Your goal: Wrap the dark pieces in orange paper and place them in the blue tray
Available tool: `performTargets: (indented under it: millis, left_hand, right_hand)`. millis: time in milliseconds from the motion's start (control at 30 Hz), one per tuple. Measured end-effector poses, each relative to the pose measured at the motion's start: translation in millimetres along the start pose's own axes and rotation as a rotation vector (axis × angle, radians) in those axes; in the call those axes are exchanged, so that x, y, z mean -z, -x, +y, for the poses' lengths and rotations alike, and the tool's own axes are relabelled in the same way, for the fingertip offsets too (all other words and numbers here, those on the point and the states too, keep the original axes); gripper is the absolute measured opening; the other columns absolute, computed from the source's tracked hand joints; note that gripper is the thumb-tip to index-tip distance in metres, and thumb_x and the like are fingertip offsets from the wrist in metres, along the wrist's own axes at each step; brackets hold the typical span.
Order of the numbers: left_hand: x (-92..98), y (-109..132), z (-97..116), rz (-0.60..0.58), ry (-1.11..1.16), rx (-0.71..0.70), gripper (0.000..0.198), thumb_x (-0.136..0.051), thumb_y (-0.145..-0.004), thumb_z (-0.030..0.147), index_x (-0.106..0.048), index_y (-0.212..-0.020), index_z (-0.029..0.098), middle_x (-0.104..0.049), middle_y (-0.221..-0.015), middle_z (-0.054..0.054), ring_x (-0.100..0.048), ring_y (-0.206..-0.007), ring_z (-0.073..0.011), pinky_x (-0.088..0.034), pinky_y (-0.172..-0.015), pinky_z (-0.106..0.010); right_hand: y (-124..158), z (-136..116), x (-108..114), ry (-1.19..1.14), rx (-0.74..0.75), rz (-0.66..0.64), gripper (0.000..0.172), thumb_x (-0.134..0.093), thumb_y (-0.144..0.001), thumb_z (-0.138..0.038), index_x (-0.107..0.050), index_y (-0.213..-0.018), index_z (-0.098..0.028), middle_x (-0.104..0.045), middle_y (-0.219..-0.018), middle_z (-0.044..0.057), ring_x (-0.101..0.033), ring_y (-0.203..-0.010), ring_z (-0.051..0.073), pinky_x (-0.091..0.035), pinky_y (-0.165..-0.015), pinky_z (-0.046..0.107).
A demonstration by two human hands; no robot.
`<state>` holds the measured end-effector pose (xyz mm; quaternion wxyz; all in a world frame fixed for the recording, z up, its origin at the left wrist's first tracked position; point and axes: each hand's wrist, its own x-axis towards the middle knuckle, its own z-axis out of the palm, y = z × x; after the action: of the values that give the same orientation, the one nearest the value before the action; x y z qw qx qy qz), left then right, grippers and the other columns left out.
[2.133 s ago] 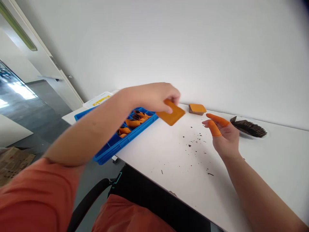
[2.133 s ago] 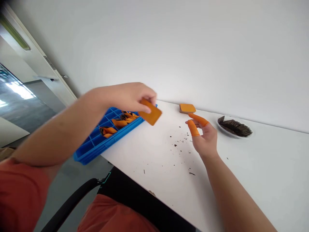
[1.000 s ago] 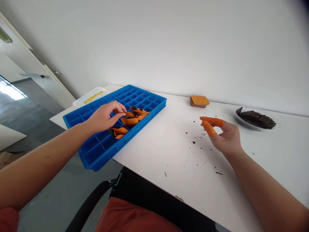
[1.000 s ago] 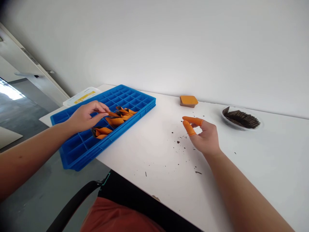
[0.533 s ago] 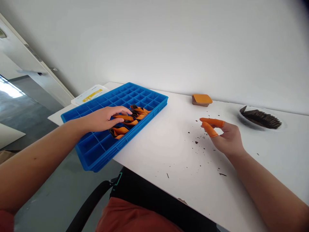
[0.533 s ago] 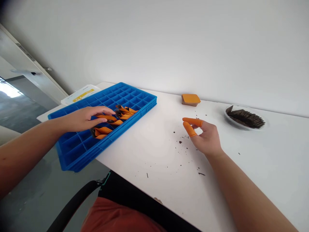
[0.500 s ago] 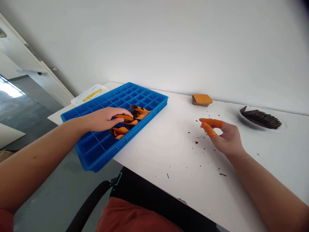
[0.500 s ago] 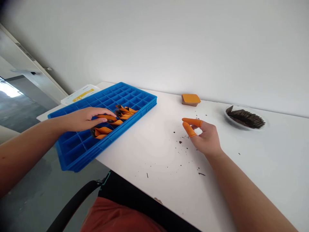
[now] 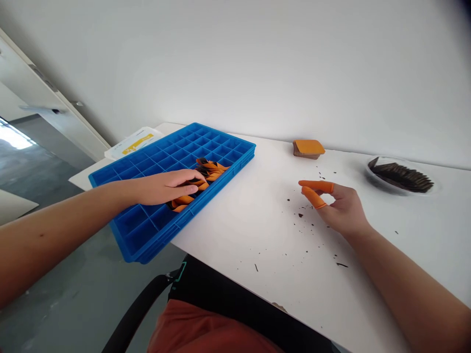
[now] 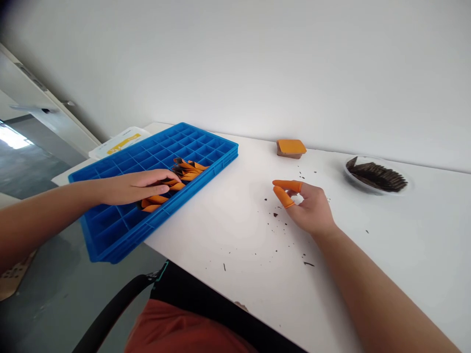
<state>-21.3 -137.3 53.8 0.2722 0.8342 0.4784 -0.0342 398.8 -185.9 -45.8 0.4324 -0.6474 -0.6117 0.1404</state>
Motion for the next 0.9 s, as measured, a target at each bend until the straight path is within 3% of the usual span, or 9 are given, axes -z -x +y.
performTargets:
  millis: [67, 133, 200, 267, 433, 600, 733, 900]
  left_hand:
    - [1.8, 0, 9, -0.042, -0.079, 0.008, 0.05, -0.043, -0.101, 0.051, -0.051, -0.148, 0.034, -0.06, -0.147, -0.01, -0.06, -0.125, -0.0265, -0.051, -0.103, -0.039]
    - [3.5, -2, 19, -0.012, -0.225, 0.041, 0.044, -0.044, -0.099, 0.043, -0.057, -0.14, 0.031, -0.066, -0.135, -0.012, -0.061, -0.12, -0.0284, -0.05, -0.103, -0.043]
    - [5.7, -6, 28, 0.016, -0.36, 0.076, 0.032, -0.045, -0.096, 0.035, -0.066, -0.118, 0.027, -0.071, -0.11, -0.012, -0.063, -0.103, -0.0299, -0.05, -0.094, -0.045]
    - [8.6, -11, 35, -0.016, -0.406, 0.078, 0.019, -0.049, -0.093, 0.031, -0.066, -0.096, 0.023, -0.07, -0.092, -0.01, -0.062, -0.083, -0.0266, -0.048, -0.079, -0.039]
    - [14.8, -19, 32, -0.051, -0.396, 0.036, 0.023, -0.051, -0.092, 0.033, -0.063, -0.076, 0.022, -0.069, -0.075, -0.004, -0.058, -0.063, -0.0191, -0.038, -0.061, -0.031]
    - [15.7, -16, 9, -0.017, -0.347, -0.04, 0.03, -0.048, -0.095, 0.039, -0.075, -0.092, 0.025, -0.077, -0.09, -0.004, -0.069, -0.08, -0.0221, -0.046, -0.067, -0.031]
    - [20.7, -13, -3, -0.002, -0.302, -0.108, 0.034, -0.054, -0.091, 0.034, -0.079, -0.115, 0.033, -0.079, -0.119, -0.001, -0.071, -0.111, -0.0256, -0.052, -0.093, -0.036]
    - [26.6, -13, -5, -0.072, -0.279, -0.141, 0.044, -0.052, -0.083, 0.019, -0.08, -0.114, 0.034, -0.078, -0.123, 0.001, -0.068, -0.12, -0.0241, -0.05, -0.106, -0.036]
  right_hand:
    - [-2, 3, 0, -0.005, -0.01, -0.032, 0.033, -0.071, -0.085, -0.059, -0.083, -0.102, -0.033, -0.08, -0.094, 0.005, -0.07, -0.072, 0.021, -0.052, -0.052, 0.032]
    - [-3, 5, 0, -0.015, -0.013, -0.049, 0.032, -0.07, -0.086, -0.059, -0.083, -0.1, -0.033, -0.08, -0.096, 0.005, -0.072, -0.078, 0.023, -0.054, -0.054, 0.033]
    - [-1, 5, -1, -0.025, -0.001, -0.027, 0.031, -0.07, -0.086, -0.058, -0.083, -0.098, -0.033, -0.081, -0.094, 0.004, -0.073, -0.081, 0.024, -0.054, -0.055, 0.034]
    - [1, 3, -1, -0.028, 0.007, 0.018, 0.03, -0.07, -0.087, -0.057, -0.083, -0.098, -0.033, -0.081, -0.092, 0.004, -0.073, -0.079, 0.024, -0.052, -0.053, 0.034]
    - [0, 6, 0, -0.008, 0.028, -0.006, 0.029, -0.071, -0.086, -0.059, -0.083, -0.097, -0.034, -0.081, -0.097, 0.004, -0.07, -0.073, 0.022, -0.047, -0.045, 0.031]
    - [-6, 10, 1, 0.026, 0.023, -0.058, 0.033, -0.07, -0.084, -0.061, -0.083, -0.096, -0.033, -0.081, -0.101, 0.005, -0.069, -0.071, 0.021, -0.049, -0.045, 0.03]
    - [-4, 6, 1, 0.016, -0.011, -0.085, 0.033, -0.069, -0.084, -0.061, -0.083, -0.096, -0.033, -0.081, -0.105, 0.005, -0.07, -0.075, 0.022, -0.053, -0.05, 0.033]
    - [-4, 5, 2, 0.027, -0.033, -0.089, 0.034, -0.069, -0.083, -0.061, -0.083, -0.097, -0.033, -0.081, -0.105, 0.005, -0.068, -0.072, 0.021, -0.052, -0.051, 0.034]
